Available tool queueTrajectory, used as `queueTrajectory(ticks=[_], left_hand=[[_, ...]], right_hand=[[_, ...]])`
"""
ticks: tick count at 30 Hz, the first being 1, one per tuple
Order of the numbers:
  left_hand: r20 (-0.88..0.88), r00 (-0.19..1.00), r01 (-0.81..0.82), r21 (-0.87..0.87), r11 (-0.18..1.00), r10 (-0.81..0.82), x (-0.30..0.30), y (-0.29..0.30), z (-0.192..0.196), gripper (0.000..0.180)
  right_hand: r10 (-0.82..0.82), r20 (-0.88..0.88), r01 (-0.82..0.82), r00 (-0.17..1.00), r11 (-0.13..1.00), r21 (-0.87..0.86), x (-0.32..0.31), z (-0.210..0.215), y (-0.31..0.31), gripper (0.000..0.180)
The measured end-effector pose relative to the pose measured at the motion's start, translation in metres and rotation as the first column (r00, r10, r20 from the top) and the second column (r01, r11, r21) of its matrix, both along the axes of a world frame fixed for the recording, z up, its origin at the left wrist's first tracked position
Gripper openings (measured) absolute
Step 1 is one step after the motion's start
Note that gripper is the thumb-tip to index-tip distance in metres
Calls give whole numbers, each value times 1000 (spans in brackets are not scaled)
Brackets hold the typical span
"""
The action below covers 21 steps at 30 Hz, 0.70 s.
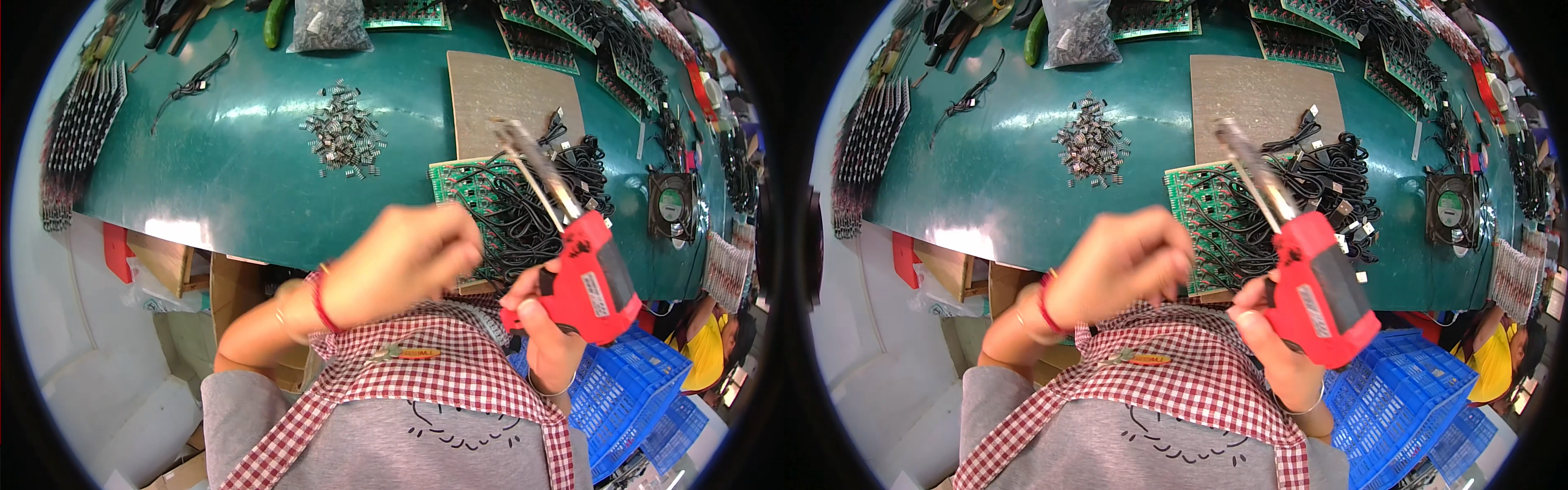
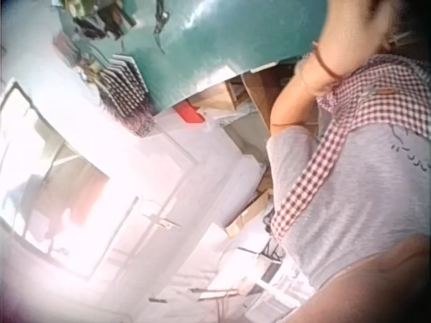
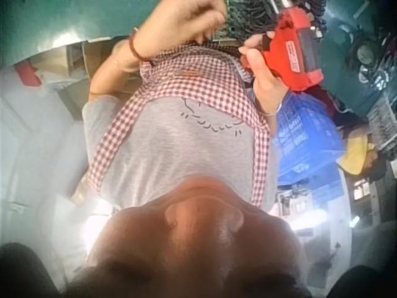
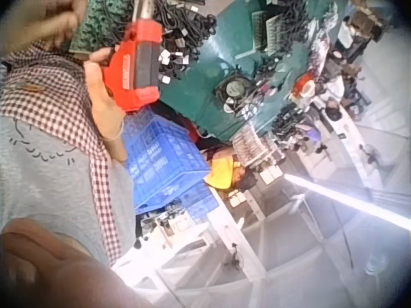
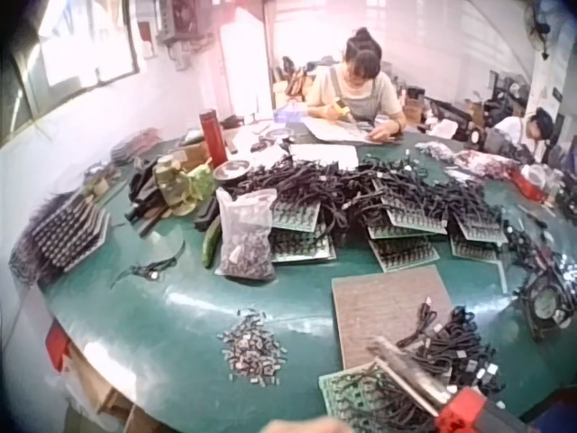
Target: The person solders electronic components onto circuit boards using a soldering iron, places a board into a box, pours more components from a bag onto the table, and solders components onto another board.
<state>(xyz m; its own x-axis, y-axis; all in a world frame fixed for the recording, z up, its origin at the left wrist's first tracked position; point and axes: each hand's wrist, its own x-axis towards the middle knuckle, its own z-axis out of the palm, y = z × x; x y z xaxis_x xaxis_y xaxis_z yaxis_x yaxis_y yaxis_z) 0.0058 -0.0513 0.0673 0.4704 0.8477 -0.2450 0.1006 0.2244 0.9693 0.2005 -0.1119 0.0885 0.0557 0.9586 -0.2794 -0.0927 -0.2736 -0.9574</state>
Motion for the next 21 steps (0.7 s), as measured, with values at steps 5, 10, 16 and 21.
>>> queueTrajectory(ticks=[5,10,16,21], left_hand=[[141,983,-161,319,934,121,29,-41,-10,9],[319,913,-176,-254,951,255,31,-44,-12,9],[31,999,-15,199,980,9,14,-34,-10,4],[-14,991,132,140,981,-131,0,-16,-6,3]], right_hand=[[258,128,-270,958,958,91,2,-7,4,44],[243,203,-265,949,960,86,0,-2,4,40],[322,419,-346,849,938,-19,-1,-5,5,20],[268,331,-291,905,957,21,-3,-9,4,22]])
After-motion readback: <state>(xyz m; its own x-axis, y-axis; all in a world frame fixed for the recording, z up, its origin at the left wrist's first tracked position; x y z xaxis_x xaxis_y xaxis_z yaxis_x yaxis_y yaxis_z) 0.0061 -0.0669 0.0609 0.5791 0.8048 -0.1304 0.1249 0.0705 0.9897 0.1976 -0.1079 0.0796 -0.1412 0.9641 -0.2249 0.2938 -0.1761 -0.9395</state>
